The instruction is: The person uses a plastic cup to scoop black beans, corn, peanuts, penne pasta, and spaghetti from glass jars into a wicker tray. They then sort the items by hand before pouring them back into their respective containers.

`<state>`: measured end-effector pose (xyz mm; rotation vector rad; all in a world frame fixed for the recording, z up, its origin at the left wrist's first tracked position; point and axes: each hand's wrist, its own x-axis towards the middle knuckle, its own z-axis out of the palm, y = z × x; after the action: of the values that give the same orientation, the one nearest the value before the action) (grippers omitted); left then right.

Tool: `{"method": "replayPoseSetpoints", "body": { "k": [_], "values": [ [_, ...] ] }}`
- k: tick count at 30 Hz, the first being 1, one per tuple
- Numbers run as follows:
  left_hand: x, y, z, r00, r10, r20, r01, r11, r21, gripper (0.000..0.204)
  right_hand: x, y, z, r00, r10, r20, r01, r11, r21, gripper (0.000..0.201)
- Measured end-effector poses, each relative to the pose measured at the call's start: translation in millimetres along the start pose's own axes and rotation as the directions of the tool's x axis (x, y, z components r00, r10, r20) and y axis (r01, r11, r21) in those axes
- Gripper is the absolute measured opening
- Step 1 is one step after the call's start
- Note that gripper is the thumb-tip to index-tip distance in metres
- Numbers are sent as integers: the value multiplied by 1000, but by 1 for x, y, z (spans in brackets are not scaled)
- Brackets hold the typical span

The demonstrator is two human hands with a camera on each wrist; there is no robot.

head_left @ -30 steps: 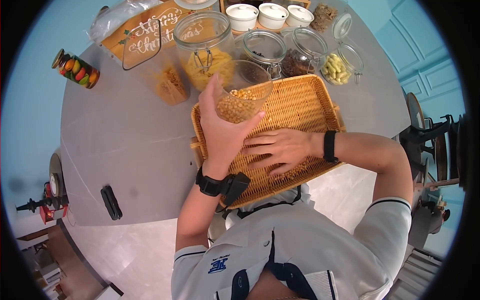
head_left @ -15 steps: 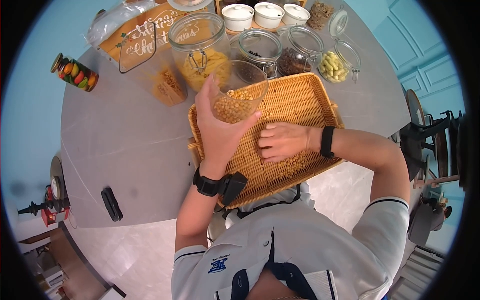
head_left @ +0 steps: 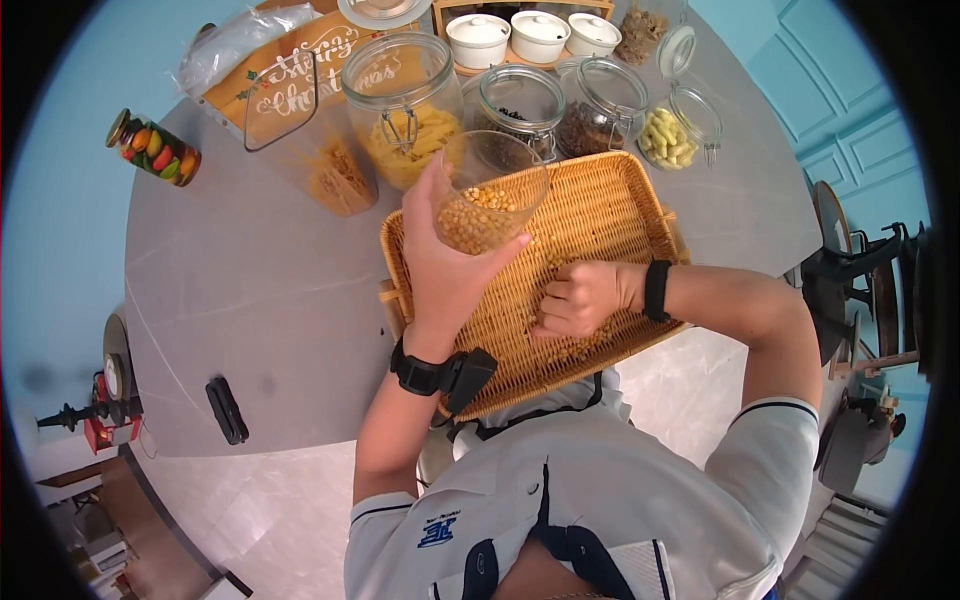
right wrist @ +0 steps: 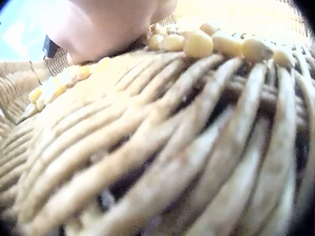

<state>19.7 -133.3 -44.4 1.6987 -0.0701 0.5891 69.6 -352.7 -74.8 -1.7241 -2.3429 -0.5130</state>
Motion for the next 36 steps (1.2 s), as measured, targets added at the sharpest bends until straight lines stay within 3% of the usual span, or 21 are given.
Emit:
{"method": "replayPoseSetpoints", "body": {
  "k": [4, 7, 8, 10, 11, 13, 16, 22, 26, 32, 36],
  "values": [
    [-1, -4, -1, 1000, 1, 26, -2, 1000, 24, 106, -3, 3, 0, 989, 145, 2, -144, 985, -96, 33],
    [-1, -6, 0, 999, 11, 33, -13, 999, 52, 105, -5, 17, -6, 951, 310, -8, -310, 949, -51, 37],
    [-1, -7, 0, 999, 22, 41, -24, 998, 59, 105, -5, 20, -7, 869, 477, -134, -476, 878, 42, 39],
    [-1, -5, 0, 997, 38, 63, -43, 996, 76, 104, -1, 26, -9, 575, 756, -313, -703, 652, 285, 43],
    [0, -1, -1, 996, 44, 75, -50, 995, 84, 104, 1, 30, -15, 353, 889, -293, -738, 457, 496, 43],
    [1, 1, -1, 993, 49, 104, -59, 994, 97, 104, 22, 38, -48, -110, 990, -85, -578, 6, 816, 45],
    [0, 3, 0, 987, 50, 155, -66, 992, 103, 103, 57, 52, -90, -232, 968, 95, -251, -154, 956, 39],
    [0, 6, 1, 974, 47, 222, -68, 994, 90, 102, 86, 66, -77, -207, 968, 143, -38, -154, 987, 34],
    [1, 6, -1, 972, 36, 233, -62, 992, 106, 103, 91, 68, -72, -225, 966, 131, -51, -146, 988, 31],
    [0, 6, -1, 970, 36, 242, -68, 989, 128, 102, 89, 67, -69, -173, 976, 129, -21, -135, 991, 31],
    [0, 6, -2, 968, 57, 246, -88, 989, 116, 102, 84, 62, -67, -79, 994, 82, -28, -84, 996, 28]
  ]
}}
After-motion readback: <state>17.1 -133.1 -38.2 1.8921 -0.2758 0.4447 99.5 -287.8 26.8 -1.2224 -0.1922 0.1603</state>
